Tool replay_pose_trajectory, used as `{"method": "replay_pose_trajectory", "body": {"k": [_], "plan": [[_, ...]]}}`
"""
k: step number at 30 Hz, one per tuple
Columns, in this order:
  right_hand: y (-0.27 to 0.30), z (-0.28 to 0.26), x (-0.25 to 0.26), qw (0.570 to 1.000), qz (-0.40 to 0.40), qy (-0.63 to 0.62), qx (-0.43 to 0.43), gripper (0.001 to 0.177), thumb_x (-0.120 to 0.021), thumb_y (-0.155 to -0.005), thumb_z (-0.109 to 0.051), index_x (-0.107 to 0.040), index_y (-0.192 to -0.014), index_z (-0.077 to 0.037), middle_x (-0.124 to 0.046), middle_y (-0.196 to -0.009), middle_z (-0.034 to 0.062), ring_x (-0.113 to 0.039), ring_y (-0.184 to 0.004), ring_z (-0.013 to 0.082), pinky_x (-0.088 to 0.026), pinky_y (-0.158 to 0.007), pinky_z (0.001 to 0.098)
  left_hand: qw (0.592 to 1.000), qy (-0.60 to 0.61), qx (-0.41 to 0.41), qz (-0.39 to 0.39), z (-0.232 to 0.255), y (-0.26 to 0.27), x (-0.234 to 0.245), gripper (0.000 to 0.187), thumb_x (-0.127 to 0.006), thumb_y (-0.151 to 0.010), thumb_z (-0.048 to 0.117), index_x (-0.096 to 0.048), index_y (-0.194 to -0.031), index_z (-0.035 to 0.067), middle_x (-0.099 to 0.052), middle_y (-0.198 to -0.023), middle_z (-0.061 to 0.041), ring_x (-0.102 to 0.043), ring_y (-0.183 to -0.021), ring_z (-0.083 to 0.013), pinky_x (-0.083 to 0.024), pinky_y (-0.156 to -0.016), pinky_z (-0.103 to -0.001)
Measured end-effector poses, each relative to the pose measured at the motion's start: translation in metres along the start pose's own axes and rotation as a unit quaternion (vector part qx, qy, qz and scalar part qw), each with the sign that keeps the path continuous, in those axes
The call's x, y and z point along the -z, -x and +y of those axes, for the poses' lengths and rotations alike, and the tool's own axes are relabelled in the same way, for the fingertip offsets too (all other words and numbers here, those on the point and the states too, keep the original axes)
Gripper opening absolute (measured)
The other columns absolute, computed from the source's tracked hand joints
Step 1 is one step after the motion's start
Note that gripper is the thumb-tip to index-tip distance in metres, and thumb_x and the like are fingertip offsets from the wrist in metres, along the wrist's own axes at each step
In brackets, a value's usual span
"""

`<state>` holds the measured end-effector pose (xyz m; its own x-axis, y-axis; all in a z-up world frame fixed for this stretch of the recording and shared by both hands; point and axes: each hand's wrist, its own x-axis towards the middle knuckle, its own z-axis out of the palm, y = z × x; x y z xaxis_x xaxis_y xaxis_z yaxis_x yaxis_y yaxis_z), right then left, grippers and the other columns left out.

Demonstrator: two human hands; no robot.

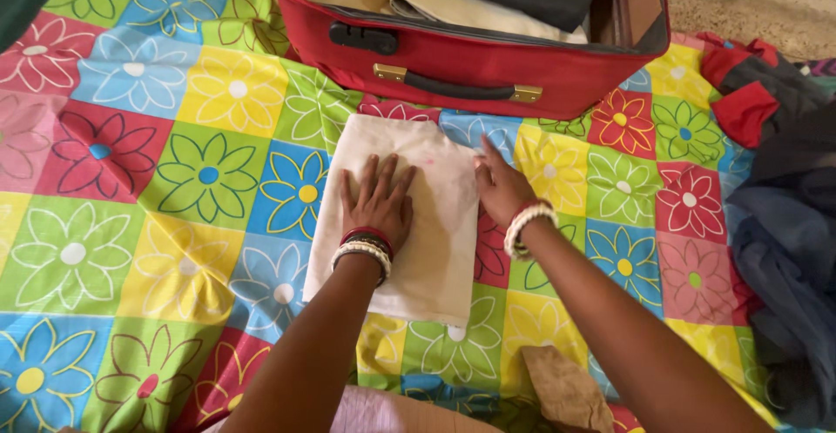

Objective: The person folds a pair of white trousers on a colorful floral mat, smoothing and aligning the fabric before placing the folded item into an open red suitcase. The person then picks up a light-colored shirt from a pile of clothes and begins to fold it.

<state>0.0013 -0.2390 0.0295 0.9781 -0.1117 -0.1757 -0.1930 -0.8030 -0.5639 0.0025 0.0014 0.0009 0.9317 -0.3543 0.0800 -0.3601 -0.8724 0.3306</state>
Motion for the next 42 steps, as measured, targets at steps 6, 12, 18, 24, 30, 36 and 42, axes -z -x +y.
{"method": "replay_pose_trajectory", "body": {"k": [6, 12, 18, 24, 30, 36, 42], "plan": [[0.039, -0.041, -0.047, 0.964, 0.054, 0.148, 0.215, 0.060, -0.056, -0.091, -0.023, -0.049, -0.148, -0.007, -0.046, -0.158, 0.0129, -0.044, -0.146, 0.0316, -0.039, -0.111, 0.0464, 0.999, -0.024, 0.022, 0.023, -0.019, 0.006, 0.010, 0.062, -0.050, -0.095, 0.036, -0.037, -0.155, 0.032, -0.020, -0.169, -0.006, -0.015, -0.155, -0.0321, -0.006, -0.120, -0.063], [0.129, -0.060, -0.078, 0.903, -0.105, 0.210, 0.359, 0.069, -0.060, -0.091, -0.034, -0.038, -0.155, -0.018, -0.030, -0.164, 0.0119, -0.031, -0.148, 0.0343, -0.022, -0.112, 0.0667, 0.993, 0.026, 0.113, 0.029, -0.038, 0.027, 0.015, 0.064, -0.052, -0.096, 0.038, -0.033, -0.157, 0.038, -0.019, -0.169, -0.005, -0.018, -0.153, -0.0337, -0.012, -0.119, -0.061], [0.109, 0.018, -0.054, 0.956, 0.052, 0.201, 0.208, 0.060, -0.058, -0.097, -0.031, -0.041, -0.154, -0.020, -0.037, -0.160, 0.0157, -0.037, -0.142, 0.0376, -0.029, -0.116, 0.0574, 0.972, 0.103, 0.209, 0.018, -0.036, 0.029, 0.026, 0.079, -0.059, -0.092, 0.043, -0.023, -0.162, 0.028, -0.036, -0.160, -0.012, -0.038, -0.144, -0.0352, -0.029, -0.116, -0.058], [0.073, 0.063, -0.093, 0.997, 0.047, -0.030, 0.051, 0.071, -0.070, -0.087, -0.023, -0.040, -0.151, -0.012, -0.051, -0.146, 0.0192, -0.049, -0.136, 0.0381, -0.040, -0.115, 0.0448, 0.919, 0.179, 0.351, -0.021, -0.022, 0.016, 0.026, 0.092, -0.065, -0.089, 0.038, -0.015, -0.166, 0.029, -0.047, -0.146, -0.023, -0.056, -0.125, -0.0464, -0.047, -0.106, -0.054], [0.050, 0.042, -0.102, 0.968, -0.015, -0.243, -0.064, 0.080, -0.072, -0.083, -0.010, -0.031, -0.152, -0.014, -0.051, -0.144, 0.0180, -0.050, -0.135, 0.0299, -0.043, -0.111, 0.0405, 0.863, 0.287, 0.409, -0.073, -0.051, -0.013, 0.004, 0.083, -0.075, -0.078, 0.033, -0.039, -0.152, 0.015, -0.057, -0.140, -0.029, -0.062, -0.126, -0.0454, -0.052, -0.108, -0.050], [0.035, 0.021, -0.051, 0.963, -0.058, -0.263, 0.023, 0.051, -0.067, -0.091, -0.007, -0.055, -0.141, -0.012, -0.063, -0.140, 0.0106, -0.058, -0.127, 0.0183, -0.047, -0.106, 0.0314, 0.878, 0.230, 0.347, -0.238, -0.106, -0.041, 0.001, 0.075, -0.074, -0.080, 0.051, -0.061, -0.138, 0.006, -0.067, -0.140, -0.022, -0.065, -0.127, -0.0365, -0.050, -0.109, -0.043], [0.021, -0.025, 0.019, 0.939, -0.114, -0.325, 0.000, 0.044, -0.062, -0.095, -0.009, -0.062, -0.139, -0.014, -0.070, -0.130, 0.0090, -0.066, -0.111, 0.0152, -0.056, -0.097, 0.0299, 0.911, 0.214, 0.199, -0.292, -0.105, -0.060, 0.023, 0.067, -0.053, -0.085, 0.060, -0.068, -0.137, 0.021, -0.065, -0.140, -0.015, -0.063, -0.127, -0.0331, -0.047, -0.109, -0.042]]}}
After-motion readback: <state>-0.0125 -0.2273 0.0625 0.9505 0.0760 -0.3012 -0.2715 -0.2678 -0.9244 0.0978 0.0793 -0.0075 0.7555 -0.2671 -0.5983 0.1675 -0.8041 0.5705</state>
